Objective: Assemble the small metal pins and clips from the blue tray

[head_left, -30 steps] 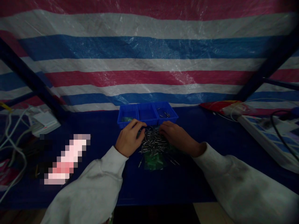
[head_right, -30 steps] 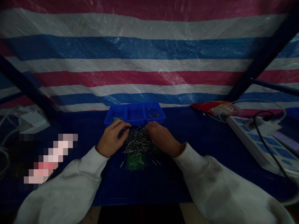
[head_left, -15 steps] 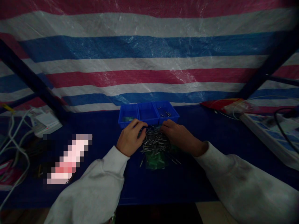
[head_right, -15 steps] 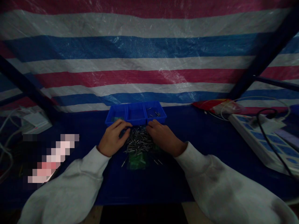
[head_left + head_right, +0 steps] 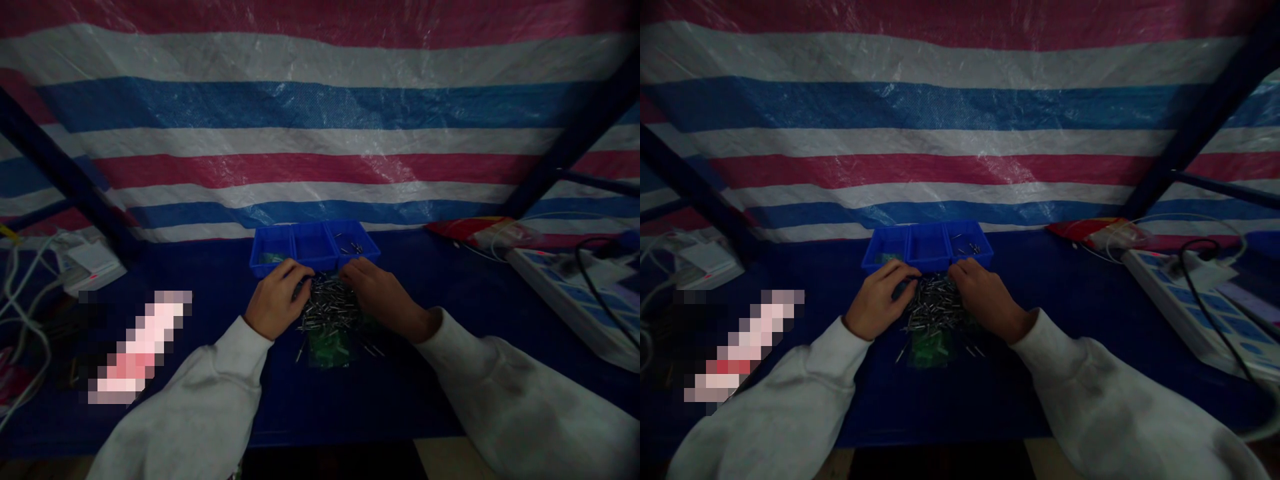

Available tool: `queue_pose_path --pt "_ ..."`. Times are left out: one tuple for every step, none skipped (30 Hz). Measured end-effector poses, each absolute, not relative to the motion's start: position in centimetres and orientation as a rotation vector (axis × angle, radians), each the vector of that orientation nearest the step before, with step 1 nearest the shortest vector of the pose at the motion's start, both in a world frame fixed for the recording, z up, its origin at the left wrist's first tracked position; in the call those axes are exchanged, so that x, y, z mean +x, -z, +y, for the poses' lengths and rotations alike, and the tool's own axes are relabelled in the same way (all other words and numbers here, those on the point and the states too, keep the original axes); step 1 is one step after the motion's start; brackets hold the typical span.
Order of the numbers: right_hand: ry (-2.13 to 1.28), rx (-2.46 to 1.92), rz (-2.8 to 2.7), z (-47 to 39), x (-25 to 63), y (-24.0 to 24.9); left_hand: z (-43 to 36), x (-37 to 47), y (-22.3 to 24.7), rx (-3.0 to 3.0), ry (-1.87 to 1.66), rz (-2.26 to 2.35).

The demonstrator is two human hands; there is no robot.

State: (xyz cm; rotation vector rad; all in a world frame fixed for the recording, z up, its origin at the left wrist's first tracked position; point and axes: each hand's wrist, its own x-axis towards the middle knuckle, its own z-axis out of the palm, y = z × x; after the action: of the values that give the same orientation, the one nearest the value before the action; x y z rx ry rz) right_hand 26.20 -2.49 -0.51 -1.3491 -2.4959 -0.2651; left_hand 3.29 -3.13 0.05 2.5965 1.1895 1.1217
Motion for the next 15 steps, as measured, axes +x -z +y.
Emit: queue_pose_path --pt "0.195 -1.342 -2.465 -2.5 26.1 0.7 -3.1 3.3 0.0 2.606 -1.11 1.172" --pt "0.125 -1.332 -2.438 -2.5 26.0 0.8 -3.1 3.3 0.0 2.619 -1.096 1.151" --pt "0.06 -1.32 -2.414 -2.5 25.8 0.9 -3.2 3.3 0.0 2.633 -1.083 1.133" --pt "0.004 -1.305 -2.394 -2.6 25.6 0.9 -3.2 3.4 0.1 2.647 -1.066 1.12" --pt "-0.043 -1.288 -2.376 -2.7 25.4 0.8 -3.2 3.4 0.1 2.66 -1.05 1.113" --pt "-0.085 -1.272 -2.363 -2.9 25.2 0.7 -3.2 3.4 0.1 2.671 -1.035 1.109" --pt "-0.12 -1.256 -2.351 -3.1 25.0 0.6 -3.2 3.4 0.2 2.682 -1.022 1.103" --pt "-0.152 -1.242 -2.342 -3.2 24.8 0.4 -3.2 3.4 0.2 2.693 -1.009 1.092" --pt "-0.179 -1.233 -2.331 -3.4 24.7 0.3 -3.2 3.4 0.2 2.703 -0.996 1.076" --pt "-0.201 -1.226 -2.324 -3.6 24.5 0.1 -3.3 3.4 0.1 2.713 -0.99 1.061" --pt "-0.221 -1.219 -2.32 -3.8 24.4 0.0 -3.3 3.4 0.1 2.723 -0.99 1.046" --pt "-0.241 -1.209 -2.319 -3.9 24.3 -0.1 -3.3 3.4 0.0 2.731 -0.993 1.033" --pt "-0.26 -1.198 -2.316 -4.0 24.2 -0.2 -3.3 3.5 0.0 2.736 -0.999 1.027" --pt "-0.279 -1.186 -2.313 -4.1 24.2 -0.3 -3.4 3.5 -0.1 2.736 -1.007 1.024" --pt "-0.295 -1.17 -2.308 -4.2 24.1 -0.3 -3.4 3.5 -0.1 2.733 -1.016 1.019"
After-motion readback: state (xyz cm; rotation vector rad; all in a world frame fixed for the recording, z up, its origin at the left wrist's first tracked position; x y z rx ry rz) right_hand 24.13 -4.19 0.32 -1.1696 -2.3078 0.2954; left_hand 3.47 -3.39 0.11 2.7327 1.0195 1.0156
